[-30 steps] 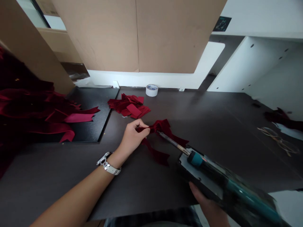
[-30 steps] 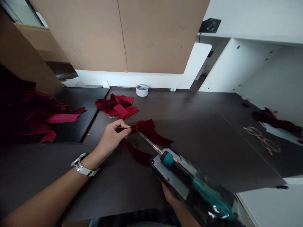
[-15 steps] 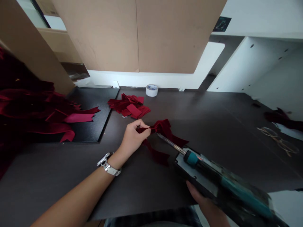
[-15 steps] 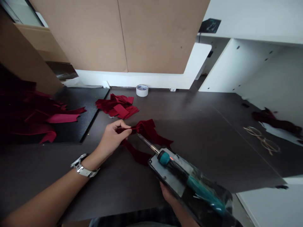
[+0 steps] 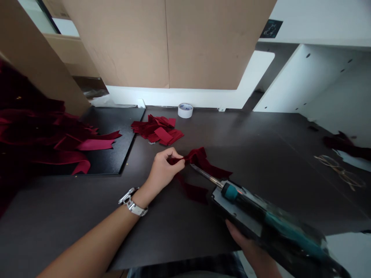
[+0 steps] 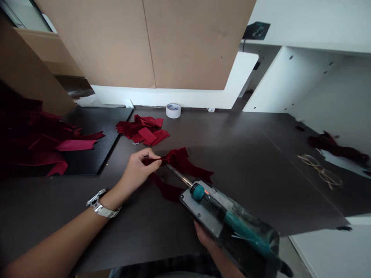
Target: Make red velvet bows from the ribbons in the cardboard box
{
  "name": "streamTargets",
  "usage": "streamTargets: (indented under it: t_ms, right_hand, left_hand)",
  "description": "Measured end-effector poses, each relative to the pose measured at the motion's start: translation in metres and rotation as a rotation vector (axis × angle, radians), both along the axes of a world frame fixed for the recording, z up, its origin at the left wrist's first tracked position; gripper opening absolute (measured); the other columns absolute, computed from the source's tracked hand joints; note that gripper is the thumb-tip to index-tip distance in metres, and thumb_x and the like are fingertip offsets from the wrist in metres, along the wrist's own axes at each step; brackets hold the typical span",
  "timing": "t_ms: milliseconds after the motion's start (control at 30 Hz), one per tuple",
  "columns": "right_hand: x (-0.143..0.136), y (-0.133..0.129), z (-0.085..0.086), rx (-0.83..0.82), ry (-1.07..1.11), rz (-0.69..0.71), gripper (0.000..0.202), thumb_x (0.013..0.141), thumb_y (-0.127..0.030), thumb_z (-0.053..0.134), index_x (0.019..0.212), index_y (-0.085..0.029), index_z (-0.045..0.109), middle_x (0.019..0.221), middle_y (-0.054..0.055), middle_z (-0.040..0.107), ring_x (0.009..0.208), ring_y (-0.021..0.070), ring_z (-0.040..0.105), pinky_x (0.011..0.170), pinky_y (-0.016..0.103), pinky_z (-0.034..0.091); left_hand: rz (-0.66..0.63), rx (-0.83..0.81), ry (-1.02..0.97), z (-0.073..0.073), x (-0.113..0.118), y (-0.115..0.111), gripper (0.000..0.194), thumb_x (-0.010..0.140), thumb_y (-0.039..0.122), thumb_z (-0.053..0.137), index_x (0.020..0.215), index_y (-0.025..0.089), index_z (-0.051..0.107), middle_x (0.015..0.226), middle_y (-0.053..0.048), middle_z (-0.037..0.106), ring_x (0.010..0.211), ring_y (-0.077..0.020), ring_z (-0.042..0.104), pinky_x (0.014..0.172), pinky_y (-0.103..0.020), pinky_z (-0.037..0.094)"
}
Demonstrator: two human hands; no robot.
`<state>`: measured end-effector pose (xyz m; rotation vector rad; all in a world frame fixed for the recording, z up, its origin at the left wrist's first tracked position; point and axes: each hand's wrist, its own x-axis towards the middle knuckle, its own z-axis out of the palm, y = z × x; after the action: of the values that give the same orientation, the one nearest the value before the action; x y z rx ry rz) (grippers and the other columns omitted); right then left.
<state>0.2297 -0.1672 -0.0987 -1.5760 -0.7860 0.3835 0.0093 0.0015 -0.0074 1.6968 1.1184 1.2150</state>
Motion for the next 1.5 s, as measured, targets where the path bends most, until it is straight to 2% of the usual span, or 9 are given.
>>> streamTargets:
  t_ms: [100, 200, 333, 500, 600, 733, 867, 1133, 1500]
  right_hand:
    - [0.0, -0.006, 0.01, -0.053, 0.036, -0.089, 0.042, 0.053, -0.03, 0.081, 0.092, -0.025, 0.068, 0.107, 0.001, 0.064, 0.12, 0.0317, 0.049, 0.098, 0.045, 0.048]
    - [0.005, -0.002, 0.026, -0.113, 0.159, -0.25, 0.042, 0.057, -0.039, 0.08, 0.09, -0.019, 0.065, 0.096, 0.005, 0.064, 0.101, 0.0298, 0.058, 0.092, 0.048, 0.05]
    - [0.017, 0.018, 0.057, 0.141, 0.296, -0.285, 0.05, 0.058, -0.037, 0.078, 0.102, -0.021, 0.061, 0.102, 0.002, 0.063, 0.104, 0.0245, 0.058, 0.096, 0.047, 0.047]
    - [0.028, 0.03, 0.082, 0.371, 0.372, -0.243, 0.06, 0.055, -0.023, 0.078, 0.112, -0.027, 0.06, 0.115, -0.001, 0.06, 0.112, 0.0241, 0.055, 0.103, 0.053, 0.039]
    - [0.03, 0.031, 0.085, 0.384, 0.407, -0.237, 0.067, 0.056, -0.021, 0.075, 0.12, -0.032, 0.058, 0.121, -0.003, 0.058, 0.113, 0.0239, 0.054, 0.101, 0.054, 0.041]
    - [0.031, 0.033, 0.084, 0.389, 0.431, -0.205, 0.072, 0.057, -0.02, 0.074, 0.125, -0.036, 0.056, 0.127, -0.005, 0.056, 0.114, 0.023, 0.054, 0.1, 0.053, 0.043]
    - [0.033, 0.033, 0.081, 0.385, 0.431, -0.187, 0.071, 0.06, -0.022, 0.075, 0.127, -0.035, 0.054, 0.125, -0.004, 0.057, 0.111, 0.0222, 0.057, 0.098, 0.051, 0.045]
    - [0.031, 0.031, 0.085, 0.36, 0.426, -0.195, 0.061, 0.057, -0.024, 0.076, 0.116, -0.032, 0.061, 0.124, -0.004, 0.058, 0.112, 0.0223, 0.055, 0.093, 0.045, 0.049]
    - [0.039, 0.035, 0.087, 0.379, 0.485, -0.223, 0.05, 0.055, -0.02, 0.079, 0.102, -0.026, 0.064, 0.108, -0.003, 0.065, 0.115, 0.0242, 0.055, 0.104, 0.054, 0.039]
  left_hand:
    - [0.042, 0.119, 0.05, -0.004, -0.002, 0.001, 0.011, 0.072, 0.017, 0.06, 0.063, 0.017, 0.054, 0.054, 0.006, 0.05, 0.05, -0.0085, 0.045, 0.05, -0.02, 0.035]
    - [0.07, 0.454, 0.206, -0.007, -0.001, -0.003, 0.01, 0.075, 0.012, 0.059, 0.067, 0.017, 0.055, 0.062, 0.004, 0.05, 0.056, -0.0091, 0.048, 0.054, -0.02, 0.039]
    - [-0.003, 0.805, 0.443, 0.004, -0.013, -0.005, 0.01, 0.082, 0.007, 0.056, 0.079, 0.017, 0.058, 0.07, 0.002, 0.052, 0.06, -0.0088, 0.052, 0.057, -0.019, 0.044]
    - [0.4, 1.076, 0.625, 0.036, -0.05, 0.009, 0.009, 0.083, 0.01, 0.061, 0.082, 0.018, 0.058, 0.072, 0.002, 0.053, 0.061, -0.0104, 0.052, 0.055, -0.021, 0.043]
    - [0.233, 1.162, 0.833, 0.034, -0.052, 0.002, 0.011, 0.087, 0.012, 0.056, 0.078, 0.018, 0.056, 0.068, 0.002, 0.051, 0.058, -0.0115, 0.048, 0.053, -0.023, 0.04]
    - [-0.227, 1.044, 1.002, 0.005, -0.034, -0.023, 0.016, 0.094, 0.013, 0.044, 0.084, 0.016, 0.056, 0.073, -0.001, 0.054, 0.061, -0.0134, 0.05, 0.055, -0.025, 0.043]
    - [-0.387, 0.784, 1.059, -0.011, -0.027, -0.039, 0.018, 0.096, 0.016, 0.04, 0.09, 0.016, 0.057, 0.083, -0.004, 0.058, 0.066, -0.015, 0.056, 0.057, -0.026, 0.048]
    - [-0.319, 0.452, 0.834, -0.013, -0.028, -0.049, 0.025, 0.1, 0.022, 0.036, 0.109, 0.016, 0.058, 0.109, -0.008, 0.063, 0.099, -0.0179, 0.064, 0.091, -0.033, 0.054]
    - [-0.331, 0.432, 0.84, -0.011, -0.026, -0.049, 0.025, 0.099, 0.021, 0.038, 0.094, 0.017, 0.062, 0.092, -0.006, 0.062, 0.083, -0.0163, 0.064, 0.078, -0.029, 0.054]
